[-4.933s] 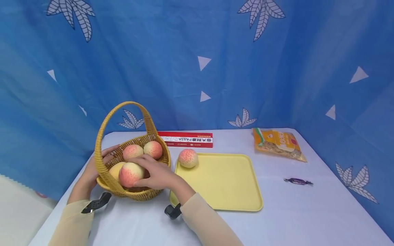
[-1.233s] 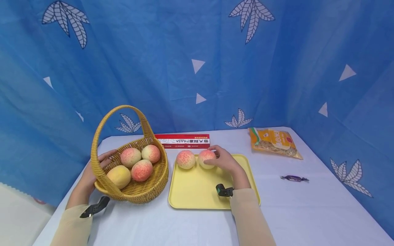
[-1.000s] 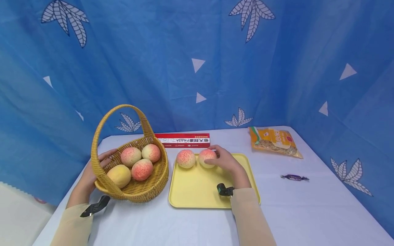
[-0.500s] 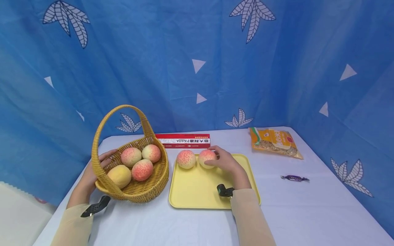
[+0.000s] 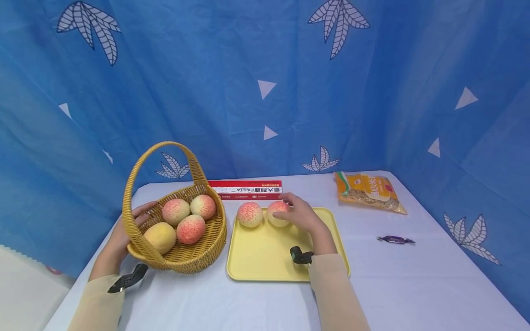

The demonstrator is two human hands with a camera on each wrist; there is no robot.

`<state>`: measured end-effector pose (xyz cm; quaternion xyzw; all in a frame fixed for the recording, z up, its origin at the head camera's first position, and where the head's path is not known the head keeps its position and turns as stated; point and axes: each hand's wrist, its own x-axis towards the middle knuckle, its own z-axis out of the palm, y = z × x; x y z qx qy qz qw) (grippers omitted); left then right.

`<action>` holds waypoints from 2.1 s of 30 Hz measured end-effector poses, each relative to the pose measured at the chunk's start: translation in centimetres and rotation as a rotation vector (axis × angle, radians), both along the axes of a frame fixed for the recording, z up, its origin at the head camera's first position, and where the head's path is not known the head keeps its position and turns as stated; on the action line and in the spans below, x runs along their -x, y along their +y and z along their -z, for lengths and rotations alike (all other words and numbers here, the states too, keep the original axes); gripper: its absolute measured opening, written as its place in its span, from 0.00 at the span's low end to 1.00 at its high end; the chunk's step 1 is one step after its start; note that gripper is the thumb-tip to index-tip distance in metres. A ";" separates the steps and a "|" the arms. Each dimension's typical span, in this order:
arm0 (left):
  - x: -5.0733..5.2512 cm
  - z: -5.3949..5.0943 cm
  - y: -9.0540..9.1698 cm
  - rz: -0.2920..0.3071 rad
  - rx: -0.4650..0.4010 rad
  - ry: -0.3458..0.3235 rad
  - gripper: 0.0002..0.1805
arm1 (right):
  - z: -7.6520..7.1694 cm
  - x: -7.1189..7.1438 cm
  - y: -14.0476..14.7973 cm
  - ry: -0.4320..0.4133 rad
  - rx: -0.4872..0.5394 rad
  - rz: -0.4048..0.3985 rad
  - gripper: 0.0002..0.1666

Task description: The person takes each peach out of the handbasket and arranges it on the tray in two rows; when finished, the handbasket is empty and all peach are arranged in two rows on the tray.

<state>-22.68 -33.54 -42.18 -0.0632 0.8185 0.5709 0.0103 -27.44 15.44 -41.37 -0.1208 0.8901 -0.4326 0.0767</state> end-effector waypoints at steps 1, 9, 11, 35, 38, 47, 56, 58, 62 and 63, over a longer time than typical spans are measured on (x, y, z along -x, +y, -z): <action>0.0 0.0 0.0 0.001 -0.002 0.002 0.27 | -0.2 0.0 -0.1 0.011 0.001 0.004 0.41; 0.2 0.1 0.1 0.009 -0.014 0.000 0.28 | -1.5 -0.4 -1.0 0.098 0.029 0.027 0.40; 0.2 0.1 0.1 0.009 -0.016 -0.002 0.28 | -1.8 -0.5 -1.4 0.132 0.042 0.018 0.41; 0.0 0.0 -0.1 0.025 0.002 -0.016 0.28 | -3.4 -3.4 -8.4 0.310 0.166 -0.116 0.31; 0.0 0.0 -0.2 0.024 0.006 -0.021 0.27 | -3.5 -3.9 -9.4 0.315 0.188 -0.151 0.31; -0.1 -0.1 -0.1 0.021 0.004 -0.034 0.27 | -3.1 -5.2 -13.2 0.318 0.239 -0.283 0.30; 0.0 0.1 0.2 0.010 0.005 -0.020 0.28 | -2.7 -5.0 -16.0 0.308 0.169 -0.367 0.30; 0.1 0.2 0.3 0.008 0.008 -0.021 0.28 | -2.7 -4.7 -16.2 0.303 0.154 -0.374 0.31; 0.1 0.2 0.3 0.012 0.015 -0.019 0.28 | -2.9 -4.3 -16.9 0.313 0.047 -0.361 0.31; 0.1 0.1 0.2 0.013 0.020 -0.020 0.27 | -2.8 -4.2 -17.2 0.317 0.011 -0.361 0.32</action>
